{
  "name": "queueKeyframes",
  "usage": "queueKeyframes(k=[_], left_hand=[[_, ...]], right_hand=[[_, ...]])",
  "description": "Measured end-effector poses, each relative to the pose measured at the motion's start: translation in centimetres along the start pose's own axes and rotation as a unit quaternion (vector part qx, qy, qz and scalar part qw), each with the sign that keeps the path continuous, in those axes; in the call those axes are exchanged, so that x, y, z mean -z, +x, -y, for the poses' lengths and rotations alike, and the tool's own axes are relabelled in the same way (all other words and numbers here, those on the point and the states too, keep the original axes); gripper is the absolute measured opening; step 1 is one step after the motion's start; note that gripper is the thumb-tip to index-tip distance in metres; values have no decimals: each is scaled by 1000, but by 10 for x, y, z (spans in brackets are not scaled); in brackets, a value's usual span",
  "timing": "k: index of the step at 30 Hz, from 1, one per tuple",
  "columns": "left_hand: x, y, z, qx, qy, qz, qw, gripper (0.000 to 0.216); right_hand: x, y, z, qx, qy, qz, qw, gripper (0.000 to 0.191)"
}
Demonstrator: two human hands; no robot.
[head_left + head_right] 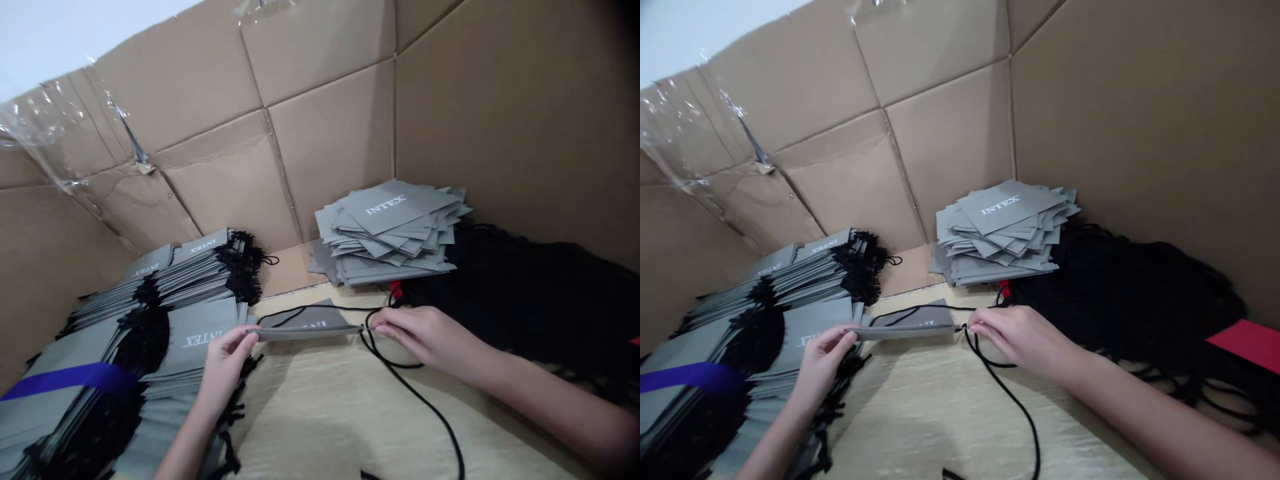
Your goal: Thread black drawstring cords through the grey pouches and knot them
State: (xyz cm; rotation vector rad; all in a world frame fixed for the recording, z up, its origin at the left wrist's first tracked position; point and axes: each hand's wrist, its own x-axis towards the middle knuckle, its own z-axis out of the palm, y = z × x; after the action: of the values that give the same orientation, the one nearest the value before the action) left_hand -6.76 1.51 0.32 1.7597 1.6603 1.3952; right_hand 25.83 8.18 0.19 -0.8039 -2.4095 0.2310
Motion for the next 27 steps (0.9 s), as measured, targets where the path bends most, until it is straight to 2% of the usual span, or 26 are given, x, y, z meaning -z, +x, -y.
queueKeyframes(k=[6,13,16,22,27], left_hand=[[-3,-3,-1,97,-146,-9,984,26],[-10,-2,-2,141,-246,23,959,22],[-9,-2,-5,161,-262,36,951,24],[-8,-2,-5,206,-216,91,950,29],[-13,-5,-4,226,-230,115,940,32]], right_hand=[[7,-1,-6,83,-8,-7,996,24],[0,-4,-2,116,-7,-6,993,21],[-2,-4,1,79,19,-4,997,20],[-5,2,12,-96,59,6,994,23],[-10,3,14,-133,112,9,985,23]])
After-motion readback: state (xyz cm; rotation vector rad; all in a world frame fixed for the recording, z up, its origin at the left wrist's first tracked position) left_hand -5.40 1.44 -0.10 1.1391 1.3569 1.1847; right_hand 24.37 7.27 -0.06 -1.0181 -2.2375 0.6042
